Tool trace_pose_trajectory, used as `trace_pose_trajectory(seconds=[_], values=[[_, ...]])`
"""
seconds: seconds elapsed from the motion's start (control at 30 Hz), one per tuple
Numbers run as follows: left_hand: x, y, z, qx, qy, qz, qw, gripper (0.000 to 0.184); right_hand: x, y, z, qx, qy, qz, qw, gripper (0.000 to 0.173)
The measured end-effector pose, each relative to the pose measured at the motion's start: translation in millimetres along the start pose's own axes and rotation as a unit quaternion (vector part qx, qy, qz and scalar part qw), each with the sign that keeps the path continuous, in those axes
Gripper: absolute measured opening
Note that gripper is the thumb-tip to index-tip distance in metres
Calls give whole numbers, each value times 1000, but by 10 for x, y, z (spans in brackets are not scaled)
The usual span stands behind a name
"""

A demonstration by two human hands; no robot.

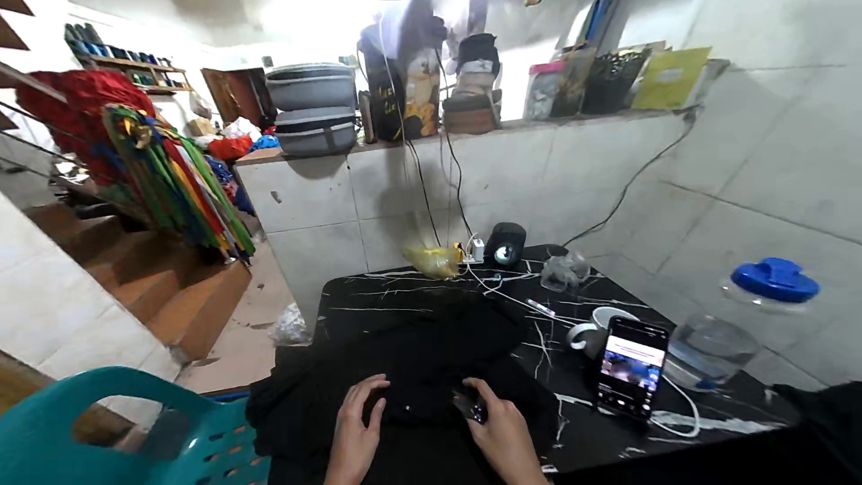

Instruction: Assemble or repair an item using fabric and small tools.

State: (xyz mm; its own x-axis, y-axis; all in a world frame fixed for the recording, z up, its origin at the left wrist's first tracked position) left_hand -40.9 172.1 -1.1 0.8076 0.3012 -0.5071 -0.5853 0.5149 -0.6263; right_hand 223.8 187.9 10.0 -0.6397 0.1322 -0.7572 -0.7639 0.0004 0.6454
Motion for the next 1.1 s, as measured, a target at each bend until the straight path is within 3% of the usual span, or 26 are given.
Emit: trace_pose_trajectory(seconds=[0.17, 0.33, 0.5, 0.7, 0.8, 1.0, 1.1], values=[[219, -205, 128, 10, 70, 27, 997, 21, 17, 54, 137, 35, -28, 20, 999, 28], [498, -280, 250, -10, 110, 77, 991, 22, 123, 94, 140, 64, -38, 52, 996, 37], [554, -348, 279, -57, 163, 88, 981, 14, 178, 7, 98, 40, 7, 80, 996, 29], [465, -275, 300, -82, 139, 9, 987, 18, 214, -159, 95, 35, 15, 130, 991, 37], [528, -270, 271, -65, 160, 44, 984, 29, 229, -149, 97, 34, 23, 128, 991, 36], [669, -443, 251, -49, 175, 131, 975, 16, 240, -139, 81, 37, 33, 114, 992, 33], [672, -426, 187, 3, 122, 124, 985, 12, 237, -183, 85, 33, 25, 122, 992, 31]])
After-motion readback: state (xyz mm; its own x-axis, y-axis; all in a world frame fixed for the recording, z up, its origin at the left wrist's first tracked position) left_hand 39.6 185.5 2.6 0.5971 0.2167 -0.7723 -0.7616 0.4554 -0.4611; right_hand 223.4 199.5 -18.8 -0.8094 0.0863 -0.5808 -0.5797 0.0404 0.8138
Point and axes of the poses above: each hand's wrist, its own z-axis towards the middle knuckle, its own x-axis out of the palm, y = z × x, the point moved 2 cm from there along z, towards the middle knuckle, and after that the axes turned 10 degrees about x, right-handed, at the moved point
